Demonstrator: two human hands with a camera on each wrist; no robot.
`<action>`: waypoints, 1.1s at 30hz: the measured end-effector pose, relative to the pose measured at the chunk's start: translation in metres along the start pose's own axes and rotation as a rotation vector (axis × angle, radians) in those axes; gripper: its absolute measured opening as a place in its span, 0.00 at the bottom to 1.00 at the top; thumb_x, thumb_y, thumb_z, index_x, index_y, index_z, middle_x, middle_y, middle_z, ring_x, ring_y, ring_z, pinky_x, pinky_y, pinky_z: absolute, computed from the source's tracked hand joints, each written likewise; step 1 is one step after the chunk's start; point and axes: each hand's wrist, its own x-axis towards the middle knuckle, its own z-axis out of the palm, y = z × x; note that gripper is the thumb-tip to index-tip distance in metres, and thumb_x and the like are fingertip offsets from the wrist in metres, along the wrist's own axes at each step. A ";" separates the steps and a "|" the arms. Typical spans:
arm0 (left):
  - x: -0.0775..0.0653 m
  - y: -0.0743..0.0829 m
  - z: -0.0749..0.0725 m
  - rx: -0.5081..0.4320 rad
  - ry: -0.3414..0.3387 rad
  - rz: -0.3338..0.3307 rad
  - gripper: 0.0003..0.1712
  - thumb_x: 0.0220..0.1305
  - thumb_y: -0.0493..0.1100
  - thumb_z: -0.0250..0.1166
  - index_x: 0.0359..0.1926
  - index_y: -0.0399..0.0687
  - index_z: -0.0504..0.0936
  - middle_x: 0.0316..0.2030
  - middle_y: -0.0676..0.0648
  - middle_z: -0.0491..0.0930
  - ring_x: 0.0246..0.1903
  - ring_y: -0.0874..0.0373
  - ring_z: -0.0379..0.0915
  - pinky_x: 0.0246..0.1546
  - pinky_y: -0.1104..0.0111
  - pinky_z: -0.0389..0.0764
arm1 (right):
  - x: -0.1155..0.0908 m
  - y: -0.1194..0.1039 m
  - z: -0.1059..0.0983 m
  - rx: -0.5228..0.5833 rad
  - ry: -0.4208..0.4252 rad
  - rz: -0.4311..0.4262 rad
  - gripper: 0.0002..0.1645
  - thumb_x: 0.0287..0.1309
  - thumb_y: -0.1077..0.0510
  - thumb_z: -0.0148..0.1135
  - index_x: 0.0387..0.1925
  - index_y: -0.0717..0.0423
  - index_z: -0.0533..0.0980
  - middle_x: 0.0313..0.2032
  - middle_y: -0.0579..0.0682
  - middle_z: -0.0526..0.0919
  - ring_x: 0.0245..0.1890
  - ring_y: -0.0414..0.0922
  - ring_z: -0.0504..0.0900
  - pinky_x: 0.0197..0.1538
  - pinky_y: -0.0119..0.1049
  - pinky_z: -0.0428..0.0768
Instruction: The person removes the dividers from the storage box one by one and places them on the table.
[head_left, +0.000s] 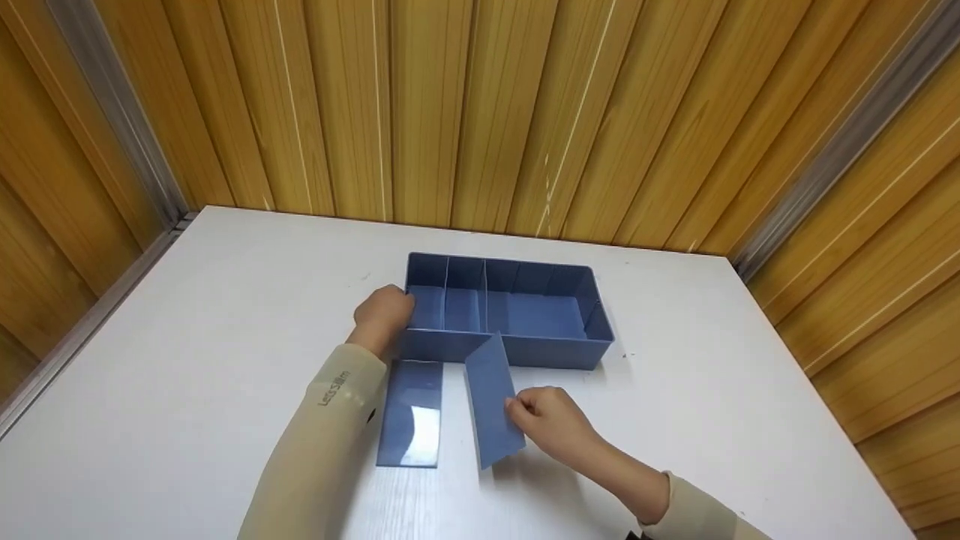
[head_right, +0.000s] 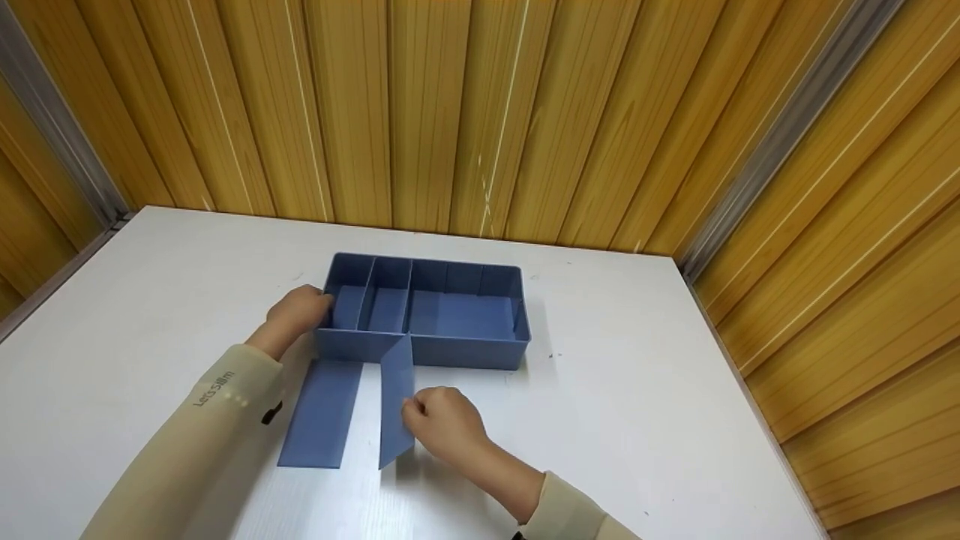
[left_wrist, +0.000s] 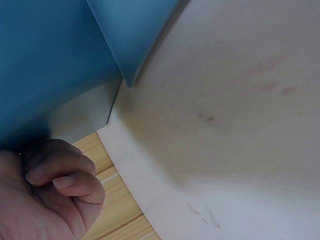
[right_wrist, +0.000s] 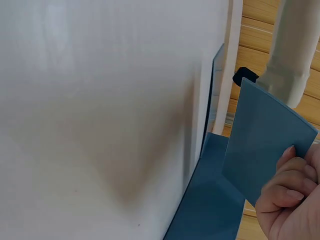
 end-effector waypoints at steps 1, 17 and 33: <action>0.000 0.000 0.000 -0.002 0.002 0.000 0.27 0.73 0.48 0.45 0.55 0.32 0.81 0.52 0.35 0.85 0.48 0.44 0.81 0.55 0.50 0.81 | 0.000 0.001 0.001 0.006 -0.001 0.006 0.28 0.70 0.60 0.55 0.12 0.48 0.59 0.12 0.39 0.59 0.16 0.35 0.56 0.22 0.25 0.53; 0.000 -0.001 -0.001 -0.026 0.012 0.008 0.27 0.73 0.49 0.46 0.55 0.32 0.80 0.54 0.34 0.84 0.50 0.43 0.81 0.56 0.48 0.80 | 0.003 0.013 0.012 0.020 -0.017 0.074 0.29 0.66 0.60 0.56 0.10 0.47 0.58 0.10 0.36 0.57 0.16 0.36 0.55 0.21 0.27 0.53; -0.001 -0.001 0.001 -0.026 0.021 0.013 0.27 0.72 0.48 0.46 0.53 0.33 0.82 0.53 0.35 0.85 0.49 0.43 0.81 0.55 0.49 0.81 | 0.008 0.018 0.019 -0.082 -0.160 0.144 0.35 0.71 0.55 0.56 0.06 0.45 0.59 0.08 0.36 0.57 0.14 0.35 0.54 0.21 0.30 0.54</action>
